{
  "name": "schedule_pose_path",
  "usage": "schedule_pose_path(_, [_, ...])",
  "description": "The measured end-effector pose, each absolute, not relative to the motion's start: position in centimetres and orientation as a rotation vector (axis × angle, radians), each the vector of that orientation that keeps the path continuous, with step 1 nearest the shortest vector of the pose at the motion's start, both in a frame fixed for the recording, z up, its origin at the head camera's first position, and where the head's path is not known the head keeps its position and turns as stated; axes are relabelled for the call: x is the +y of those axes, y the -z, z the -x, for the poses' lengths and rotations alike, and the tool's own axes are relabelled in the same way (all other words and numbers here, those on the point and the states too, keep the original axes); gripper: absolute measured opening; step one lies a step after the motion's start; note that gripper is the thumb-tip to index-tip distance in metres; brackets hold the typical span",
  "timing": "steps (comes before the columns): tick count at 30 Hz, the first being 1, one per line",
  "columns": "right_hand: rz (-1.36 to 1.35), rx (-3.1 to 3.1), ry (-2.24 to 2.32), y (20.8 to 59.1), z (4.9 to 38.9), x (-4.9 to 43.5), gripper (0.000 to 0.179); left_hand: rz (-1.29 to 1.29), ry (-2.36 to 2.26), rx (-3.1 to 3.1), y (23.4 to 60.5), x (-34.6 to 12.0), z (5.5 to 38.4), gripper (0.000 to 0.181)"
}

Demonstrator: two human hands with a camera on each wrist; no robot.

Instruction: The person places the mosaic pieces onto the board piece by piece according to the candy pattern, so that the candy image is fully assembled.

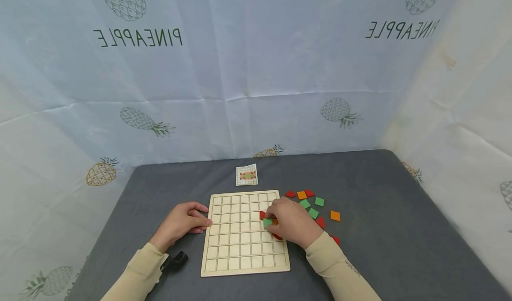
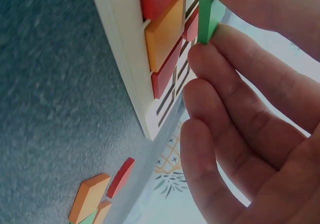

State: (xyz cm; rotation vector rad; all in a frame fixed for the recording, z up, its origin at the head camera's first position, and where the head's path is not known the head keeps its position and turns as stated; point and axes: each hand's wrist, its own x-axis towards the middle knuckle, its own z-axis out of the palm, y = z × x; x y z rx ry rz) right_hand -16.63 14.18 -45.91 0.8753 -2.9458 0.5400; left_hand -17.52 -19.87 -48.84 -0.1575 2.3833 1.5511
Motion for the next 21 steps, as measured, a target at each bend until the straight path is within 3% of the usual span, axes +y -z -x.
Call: schedule_pose_path(21, [-0.903,-2.914,-0.533,46.04,16.51,13.55,0.016,0.151,-1.56,2.371,48.73,-19.87,17.67,0.044])
